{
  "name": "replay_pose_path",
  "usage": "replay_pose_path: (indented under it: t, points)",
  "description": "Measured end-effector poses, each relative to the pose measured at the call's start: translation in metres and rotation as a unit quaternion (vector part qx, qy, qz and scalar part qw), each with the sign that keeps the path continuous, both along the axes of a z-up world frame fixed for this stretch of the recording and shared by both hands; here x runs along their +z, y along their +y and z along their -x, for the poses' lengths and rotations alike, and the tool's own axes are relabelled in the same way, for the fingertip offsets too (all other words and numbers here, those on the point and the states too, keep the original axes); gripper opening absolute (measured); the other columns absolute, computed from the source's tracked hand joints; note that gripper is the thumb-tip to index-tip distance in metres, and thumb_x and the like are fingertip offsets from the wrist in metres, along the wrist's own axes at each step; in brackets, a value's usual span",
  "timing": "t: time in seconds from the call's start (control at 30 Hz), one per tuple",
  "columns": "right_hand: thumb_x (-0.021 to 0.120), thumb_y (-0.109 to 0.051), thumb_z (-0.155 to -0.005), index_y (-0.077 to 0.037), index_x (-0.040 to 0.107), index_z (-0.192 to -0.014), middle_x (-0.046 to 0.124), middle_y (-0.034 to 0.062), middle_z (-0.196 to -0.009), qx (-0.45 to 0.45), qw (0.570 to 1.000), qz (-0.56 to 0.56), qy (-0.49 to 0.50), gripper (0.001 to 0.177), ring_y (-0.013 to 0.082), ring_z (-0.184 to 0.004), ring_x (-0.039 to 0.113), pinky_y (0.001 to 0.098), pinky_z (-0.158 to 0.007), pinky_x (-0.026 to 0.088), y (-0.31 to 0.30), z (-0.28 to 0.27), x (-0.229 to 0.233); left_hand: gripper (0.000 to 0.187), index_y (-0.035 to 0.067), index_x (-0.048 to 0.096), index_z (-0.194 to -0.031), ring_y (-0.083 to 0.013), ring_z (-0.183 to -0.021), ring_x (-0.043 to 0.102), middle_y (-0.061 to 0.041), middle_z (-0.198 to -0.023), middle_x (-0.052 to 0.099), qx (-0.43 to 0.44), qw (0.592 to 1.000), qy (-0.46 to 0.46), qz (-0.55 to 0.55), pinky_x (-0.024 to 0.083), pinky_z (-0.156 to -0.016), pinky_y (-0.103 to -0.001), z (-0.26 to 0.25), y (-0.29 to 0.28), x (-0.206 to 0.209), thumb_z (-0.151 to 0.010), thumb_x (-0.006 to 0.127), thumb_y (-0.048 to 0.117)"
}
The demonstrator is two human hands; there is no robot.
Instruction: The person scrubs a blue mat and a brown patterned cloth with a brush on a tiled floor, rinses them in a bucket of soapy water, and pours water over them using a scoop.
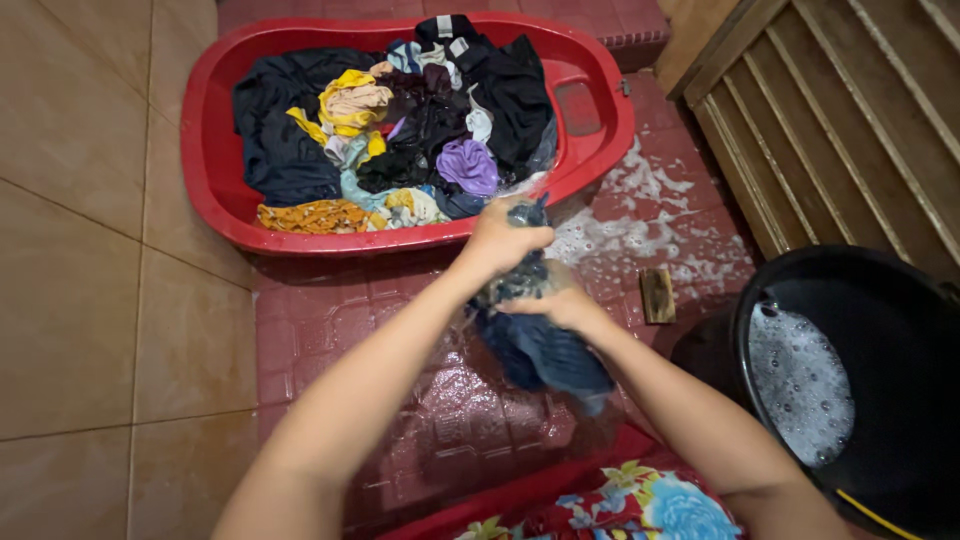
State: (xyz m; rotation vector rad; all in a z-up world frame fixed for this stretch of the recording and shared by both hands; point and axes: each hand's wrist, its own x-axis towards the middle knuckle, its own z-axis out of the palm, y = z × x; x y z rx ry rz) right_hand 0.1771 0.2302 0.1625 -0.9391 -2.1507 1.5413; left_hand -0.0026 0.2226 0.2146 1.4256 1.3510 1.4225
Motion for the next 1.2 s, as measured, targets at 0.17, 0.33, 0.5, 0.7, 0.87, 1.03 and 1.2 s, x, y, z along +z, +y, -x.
replay_pose_path:
  t: [0.17,0.33,0.5,0.7,0.87,1.03,1.2]
  points:
    - [0.090,-0.027,-0.062,-0.007,0.074,-0.100,0.080,0.0077,-0.094,-0.118,0.987,-0.071,-0.079,0.046,0.0197,-0.086,0.076,0.0351,-0.080,0.058,-0.011,0.013,0.010,0.027,0.002,0.073,-0.084,-0.0309,-0.073,0.075,-0.020,-0.077,0.074,0.084,0.992,0.051,0.076,0.057,-0.072,-0.041,-0.014,0.004,-0.003,-0.066,0.076,0.021]
    - [0.088,-0.043,-0.062,-0.007,0.076,-0.097,0.079,0.0128,-0.090,-0.131,0.966,-0.132,-0.177,0.052,0.0263,-0.086,0.078,0.0387,-0.076,0.056,-0.014,0.013,0.010,0.022,0.003,0.073,-0.087,-0.0401,-0.083,0.073,-0.025,-0.082,0.072,0.142,0.979,0.082,0.125,0.056,-0.073,-0.048,-0.031,-0.005,-0.002,-0.070,0.072,0.016]
    - [0.086,-0.041,-0.064,-0.006,0.077,-0.097,0.079,0.0156,-0.089,-0.134,0.966,-0.154,-0.160,0.049,0.0283,-0.089,0.078,0.0410,-0.076,0.058,-0.006,-0.007,-0.023,0.017,0.004,0.074,-0.087,-0.0425,-0.083,0.072,-0.024,-0.083,0.071,0.186,0.974,0.073,0.104,0.055,-0.072,-0.048,-0.061,-0.020,-0.010,-0.075,0.072,0.015]
    - [0.095,-0.029,-0.059,0.002,0.060,-0.125,0.071,0.0112,-0.117,-0.098,0.955,-0.273,0.054,0.081,0.0235,-0.109,0.068,0.0380,-0.098,0.053,-0.006,-0.041,-0.004,0.083,0.008,0.053,-0.132,-0.0364,-0.122,0.062,-0.021,-0.126,0.064,0.103,0.992,-0.054,-0.041,0.049,-0.103,-0.045,-0.073,-0.052,-0.034,-0.064,0.090,0.037]
    - [0.100,-0.030,-0.059,0.000,0.061,-0.128,0.069,0.0067,-0.119,-0.094,0.974,-0.164,0.129,0.084,0.0168,-0.111,0.064,0.0347,-0.101,0.052,-0.016,-0.037,0.036,0.129,0.004,0.044,-0.147,-0.0457,-0.136,0.042,-0.025,-0.142,0.056,0.012,0.971,0.181,-0.154,0.018,-0.113,-0.063,-0.043,-0.102,-0.048,-0.040,0.101,0.047]
    - [0.097,-0.028,-0.066,0.001,0.058,-0.133,0.069,0.0073,-0.122,-0.087,0.964,0.021,0.251,0.083,0.0165,-0.111,0.066,0.0345,-0.101,0.054,-0.006,-0.016,0.056,0.088,0.007,0.061,-0.135,-0.0255,-0.121,0.068,-0.011,-0.130,0.070,-0.042,0.998,-0.013,-0.049,0.054,-0.108,-0.040,-0.052,-0.097,-0.043,-0.061,0.099,0.034]
    - [0.097,-0.027,-0.068,0.003,0.054,-0.134,0.067,0.0133,-0.118,-0.120,0.915,0.193,0.334,0.085,0.0262,-0.106,0.067,0.0425,-0.094,0.056,-0.004,-0.003,0.060,0.078,0.006,0.065,-0.125,-0.0212,-0.106,0.074,-0.008,-0.116,0.076,0.029,0.997,-0.046,-0.054,0.060,-0.098,-0.036,-0.047,-0.079,-0.034,-0.056,0.098,0.022]
